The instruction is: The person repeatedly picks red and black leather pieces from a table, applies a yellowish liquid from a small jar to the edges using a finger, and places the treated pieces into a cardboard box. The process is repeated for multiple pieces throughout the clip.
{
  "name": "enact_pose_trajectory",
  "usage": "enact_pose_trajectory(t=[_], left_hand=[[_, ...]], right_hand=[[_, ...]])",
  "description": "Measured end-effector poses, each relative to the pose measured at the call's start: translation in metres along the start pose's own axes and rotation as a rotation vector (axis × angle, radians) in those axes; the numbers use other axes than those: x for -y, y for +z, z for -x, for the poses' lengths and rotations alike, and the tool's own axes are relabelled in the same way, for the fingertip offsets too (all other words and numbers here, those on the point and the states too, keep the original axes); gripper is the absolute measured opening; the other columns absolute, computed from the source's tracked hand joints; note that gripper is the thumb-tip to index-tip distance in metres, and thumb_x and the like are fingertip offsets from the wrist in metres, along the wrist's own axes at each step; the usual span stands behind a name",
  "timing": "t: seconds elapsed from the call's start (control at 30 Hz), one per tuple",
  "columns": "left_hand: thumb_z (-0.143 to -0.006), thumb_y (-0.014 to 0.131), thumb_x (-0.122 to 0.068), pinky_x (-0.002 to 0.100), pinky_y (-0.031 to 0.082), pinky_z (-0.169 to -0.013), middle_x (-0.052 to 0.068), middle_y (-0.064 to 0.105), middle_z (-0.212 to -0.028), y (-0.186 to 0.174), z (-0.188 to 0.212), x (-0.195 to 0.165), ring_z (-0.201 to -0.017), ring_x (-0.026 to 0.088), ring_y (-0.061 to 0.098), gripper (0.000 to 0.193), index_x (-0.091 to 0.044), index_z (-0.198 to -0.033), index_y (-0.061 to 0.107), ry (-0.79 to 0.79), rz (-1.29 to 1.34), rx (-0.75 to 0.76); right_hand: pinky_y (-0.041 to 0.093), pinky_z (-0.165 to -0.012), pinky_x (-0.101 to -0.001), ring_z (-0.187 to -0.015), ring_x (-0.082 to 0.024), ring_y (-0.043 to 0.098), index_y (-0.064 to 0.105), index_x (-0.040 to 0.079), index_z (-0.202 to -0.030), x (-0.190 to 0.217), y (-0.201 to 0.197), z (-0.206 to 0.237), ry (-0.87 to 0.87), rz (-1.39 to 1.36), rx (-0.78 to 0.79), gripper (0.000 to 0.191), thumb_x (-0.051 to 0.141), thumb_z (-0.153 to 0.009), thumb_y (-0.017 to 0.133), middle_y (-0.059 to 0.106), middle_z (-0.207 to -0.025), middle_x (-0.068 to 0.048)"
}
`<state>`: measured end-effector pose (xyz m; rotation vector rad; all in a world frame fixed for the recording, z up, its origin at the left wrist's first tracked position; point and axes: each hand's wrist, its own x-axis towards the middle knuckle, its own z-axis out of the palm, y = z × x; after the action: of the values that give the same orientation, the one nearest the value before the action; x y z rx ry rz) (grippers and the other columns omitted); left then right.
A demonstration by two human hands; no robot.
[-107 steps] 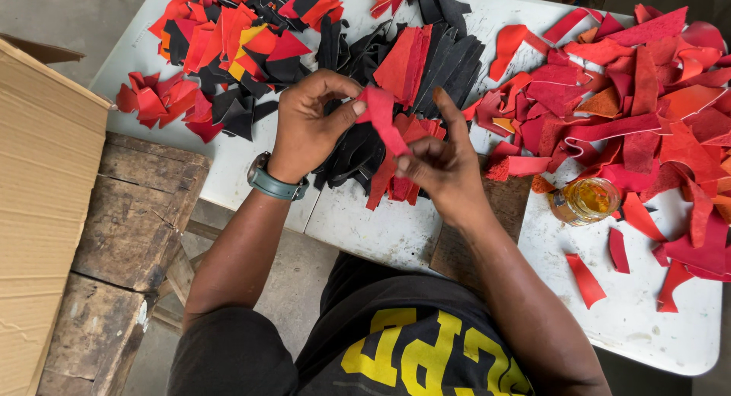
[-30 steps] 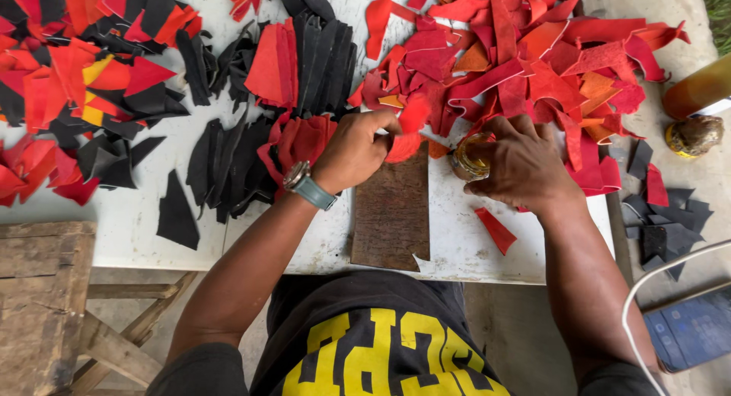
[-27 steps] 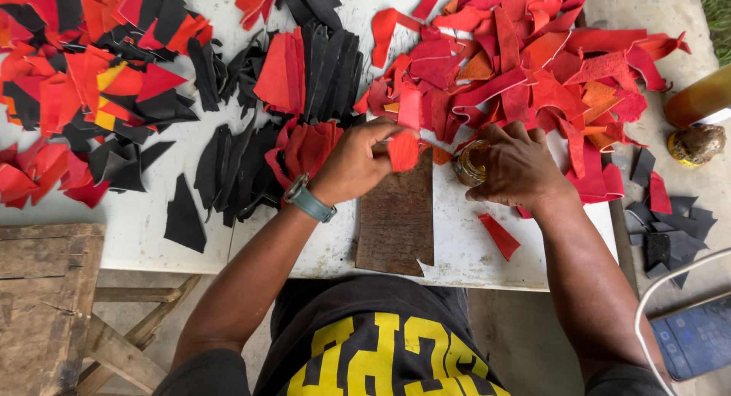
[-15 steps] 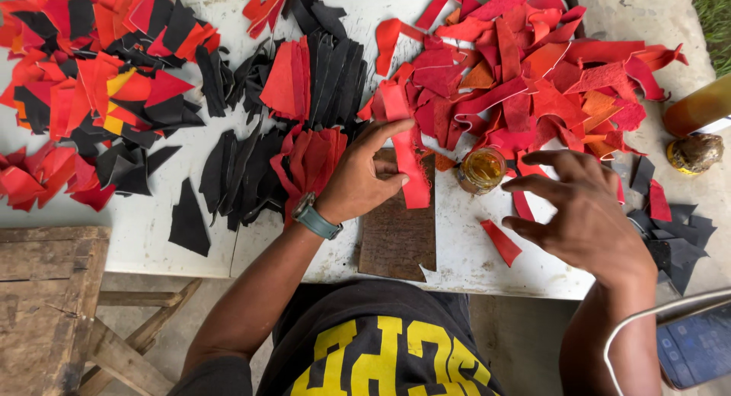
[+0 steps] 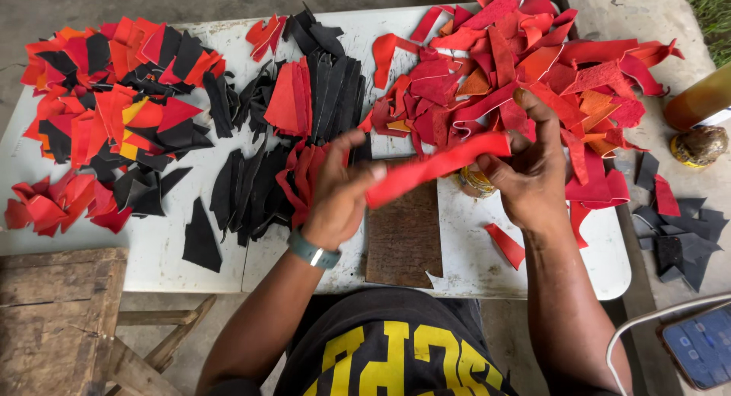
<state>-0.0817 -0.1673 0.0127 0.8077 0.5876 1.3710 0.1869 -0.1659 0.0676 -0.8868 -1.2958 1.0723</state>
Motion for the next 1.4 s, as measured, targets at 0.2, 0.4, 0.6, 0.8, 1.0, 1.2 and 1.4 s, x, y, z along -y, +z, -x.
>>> enact_pose_trajectory(t=[0.2, 0.4, 0.6, 0.8, 1.0, 1.2, 1.4], left_hand=[[-0.086, 0.078, -0.006, 0.038, 0.053, -0.097, 0.016, 0.063, -0.121, 0.021, 0.029, -0.025, -0.113, 0.021, 0.063, 0.058, -0.002, -0.134, 0.046, 0.437, -0.802, 0.169], [-0.095, 0.075, -0.003, 0.026, 0.058, -0.081, 0.007, 0.072, -0.106, 0.065, 0.009, -0.026, -0.094, 0.012, 0.071, 0.019, -0.001, -0.114, 0.07, 0.372, -0.923, 0.323], [-0.096, 0.07, 0.007, 0.03, 0.058, -0.095, 0.012, 0.07, -0.123, 0.032, 0.009, -0.002, -0.105, 0.014, 0.069, 0.041, 0.001, -0.136, 0.064, -0.039, -0.054, 0.378], [-0.104, 0.068, 0.004, 0.036, 0.058, -0.102, 0.017, 0.067, -0.138, 0.013, 0.006, 0.019, -0.106, 0.017, 0.068, 0.04, 0.004, -0.143, 0.059, -0.172, 0.547, 0.402], [-0.093, 0.075, 0.004, 0.026, 0.058, -0.096, 0.011, 0.065, -0.142, 0.018, 0.015, 0.007, -0.118, 0.013, 0.068, 0.064, -0.001, -0.152, 0.05, -0.132, 0.348, 0.494], [-0.095, 0.079, 0.004, 0.023, 0.058, -0.088, 0.012, 0.067, -0.128, 0.021, 0.019, -0.001, -0.101, 0.01, 0.07, 0.07, 0.002, -0.157, 0.048, -0.169, 0.399, 0.559], [-0.091, 0.079, 0.001, 0.026, 0.058, -0.099, 0.014, 0.063, -0.144, 0.022, 0.021, 0.0, -0.121, 0.014, 0.067, 0.071, 0.004, -0.154, 0.047, -0.194, 0.372, 0.513]], right_hand=[[0.054, -0.071, -0.0266, -0.08, -0.011, 0.064, 0.026, 0.01, -0.163, 0.018, 0.016, -0.003, 0.07, 0.128, 0.105, 0.094, -0.014, -0.084, 0.071, 0.066, -0.092, -0.008], [0.053, -0.068, -0.0274, -0.075, -0.012, 0.063, 0.026, 0.011, -0.162, 0.032, 0.037, 0.003, 0.115, 0.211, 0.124, 0.101, -0.014, -0.077, 0.074, 0.066, -0.085, -0.008], [0.053, -0.1, -0.0347, -0.11, -0.018, 0.063, 0.03, 0.007, -0.162, 0.029, 0.024, 0.026, -0.197, 0.075, 0.166, 0.086, 0.003, -0.087, 0.073, 0.061, -0.121, -0.011], [0.043, -0.117, -0.0399, -0.133, -0.024, 0.051, 0.053, 0.004, -0.149, 0.012, 0.017, 0.051, -0.408, 0.261, 0.206, 0.063, 0.041, -0.099, 0.065, 0.047, -0.139, -0.014], [0.04, -0.12, -0.0473, -0.144, -0.034, 0.043, 0.061, 0.005, -0.139, 0.018, 0.021, 0.055, -0.527, 0.536, 0.237, 0.061, 0.049, -0.097, 0.061, 0.041, -0.145, -0.019], [0.035, -0.125, -0.0553, -0.147, -0.042, 0.039, 0.063, 0.01, -0.141, 0.025, 0.029, 0.052, -0.561, 0.786, 0.19, 0.062, 0.049, -0.092, 0.06, 0.039, -0.148, -0.024], [0.036, -0.119, -0.0567, -0.141, -0.042, 0.042, 0.065, 0.012, -0.14, 0.028, 0.029, 0.048, -0.616, 0.963, 0.148, 0.063, 0.048, -0.088, 0.064, 0.042, -0.146, -0.027]])
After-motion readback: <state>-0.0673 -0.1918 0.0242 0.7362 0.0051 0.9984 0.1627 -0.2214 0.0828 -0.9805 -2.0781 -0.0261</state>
